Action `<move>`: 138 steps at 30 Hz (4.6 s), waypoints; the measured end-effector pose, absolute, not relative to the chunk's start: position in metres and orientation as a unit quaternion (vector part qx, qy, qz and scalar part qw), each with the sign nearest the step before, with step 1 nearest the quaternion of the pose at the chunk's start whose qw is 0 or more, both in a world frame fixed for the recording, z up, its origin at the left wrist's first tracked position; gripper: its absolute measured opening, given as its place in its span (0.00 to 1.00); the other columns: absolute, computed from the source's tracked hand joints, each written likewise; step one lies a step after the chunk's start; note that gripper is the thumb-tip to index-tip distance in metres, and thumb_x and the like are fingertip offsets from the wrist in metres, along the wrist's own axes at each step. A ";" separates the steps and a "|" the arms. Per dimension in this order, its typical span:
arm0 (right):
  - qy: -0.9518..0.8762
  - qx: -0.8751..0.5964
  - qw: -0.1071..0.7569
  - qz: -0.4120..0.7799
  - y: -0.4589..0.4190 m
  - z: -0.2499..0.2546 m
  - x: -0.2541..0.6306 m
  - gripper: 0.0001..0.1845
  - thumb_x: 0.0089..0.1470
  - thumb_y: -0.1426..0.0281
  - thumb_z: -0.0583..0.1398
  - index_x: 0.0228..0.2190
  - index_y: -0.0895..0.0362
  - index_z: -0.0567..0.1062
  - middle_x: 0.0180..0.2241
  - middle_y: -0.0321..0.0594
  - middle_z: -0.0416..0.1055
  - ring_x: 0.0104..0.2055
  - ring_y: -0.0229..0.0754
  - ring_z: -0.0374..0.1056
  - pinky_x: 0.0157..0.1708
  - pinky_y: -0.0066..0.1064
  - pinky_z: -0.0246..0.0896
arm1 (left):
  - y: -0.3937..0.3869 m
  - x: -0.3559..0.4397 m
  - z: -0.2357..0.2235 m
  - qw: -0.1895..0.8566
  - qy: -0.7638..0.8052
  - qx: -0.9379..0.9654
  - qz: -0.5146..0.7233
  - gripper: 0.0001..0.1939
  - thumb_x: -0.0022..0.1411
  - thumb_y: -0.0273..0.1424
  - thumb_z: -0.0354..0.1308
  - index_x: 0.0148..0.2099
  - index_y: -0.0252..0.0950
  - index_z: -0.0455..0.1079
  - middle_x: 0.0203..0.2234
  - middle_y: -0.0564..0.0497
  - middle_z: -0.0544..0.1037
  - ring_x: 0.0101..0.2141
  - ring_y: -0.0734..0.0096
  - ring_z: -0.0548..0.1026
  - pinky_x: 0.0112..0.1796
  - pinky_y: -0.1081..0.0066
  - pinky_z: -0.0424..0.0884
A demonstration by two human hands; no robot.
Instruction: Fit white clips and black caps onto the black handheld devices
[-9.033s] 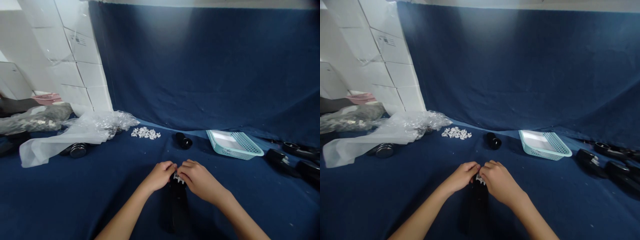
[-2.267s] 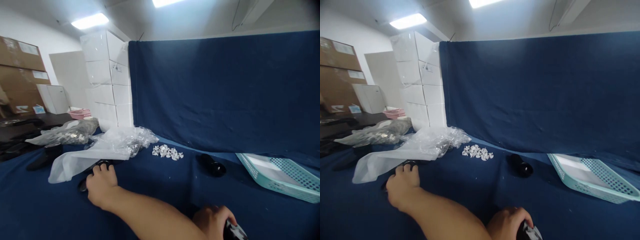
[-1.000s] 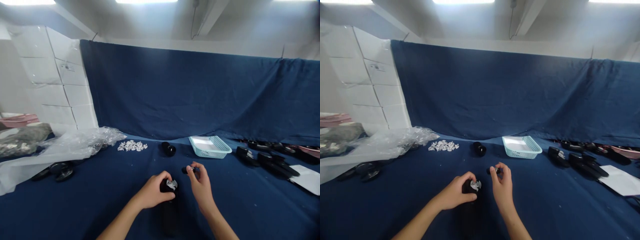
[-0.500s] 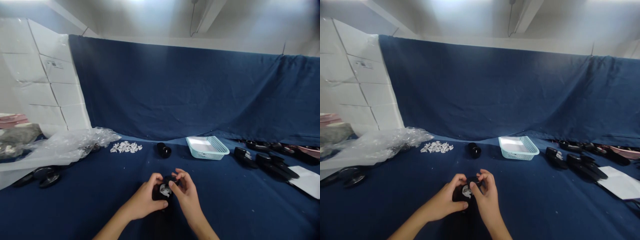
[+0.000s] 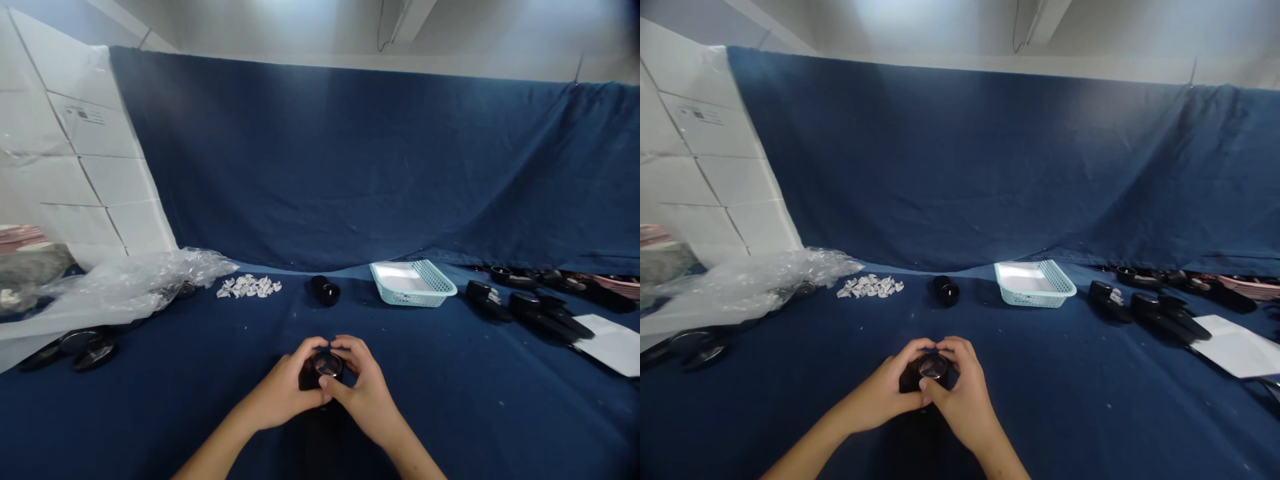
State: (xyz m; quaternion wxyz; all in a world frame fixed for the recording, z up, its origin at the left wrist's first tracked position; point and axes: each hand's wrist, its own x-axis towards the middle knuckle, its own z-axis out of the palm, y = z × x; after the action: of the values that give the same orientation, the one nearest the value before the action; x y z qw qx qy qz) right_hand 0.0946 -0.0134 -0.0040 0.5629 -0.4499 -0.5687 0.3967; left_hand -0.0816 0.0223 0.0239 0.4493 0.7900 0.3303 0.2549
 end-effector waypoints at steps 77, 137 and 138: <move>-0.456 -0.532 0.575 0.422 -0.032 -0.002 0.084 0.34 0.50 0.54 0.62 0.56 0.52 0.64 0.45 0.42 0.72 0.42 0.48 0.71 0.40 0.38 0.68 | 0.027 -0.088 0.023 0.455 0.340 0.734 0.373 0.30 0.50 0.31 0.70 0.55 0.41 0.66 0.42 0.50 0.75 0.39 0.66 0.75 0.43 0.64 0.71; -0.737 -0.451 0.446 0.234 -0.033 0.007 0.126 0.29 0.57 0.65 0.60 0.58 0.46 0.60 0.60 0.41 0.61 0.64 0.49 0.54 0.63 0.50 0.49 | 0.028 -0.097 0.031 0.552 0.301 0.697 0.345 0.27 0.57 0.35 0.64 0.58 0.37 0.65 0.42 0.45 0.75 0.34 0.67 0.72 0.38 0.65 0.70; -0.734 -0.454 0.447 0.237 -0.033 0.006 0.126 0.29 0.58 0.65 0.60 0.59 0.47 0.60 0.60 0.42 0.61 0.64 0.49 0.54 0.63 0.50 0.49 | 0.026 -0.095 0.031 0.551 0.298 0.699 0.343 0.26 0.59 0.37 0.62 0.58 0.37 0.64 0.42 0.45 0.75 0.33 0.67 0.72 0.37 0.66 0.70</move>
State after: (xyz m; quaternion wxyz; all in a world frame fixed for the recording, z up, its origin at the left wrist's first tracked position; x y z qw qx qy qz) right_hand 0.1256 -0.0335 0.0063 0.4467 -0.4542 -0.7335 0.2369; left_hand -0.0953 0.0258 0.0311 0.5512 0.6994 0.2984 0.3435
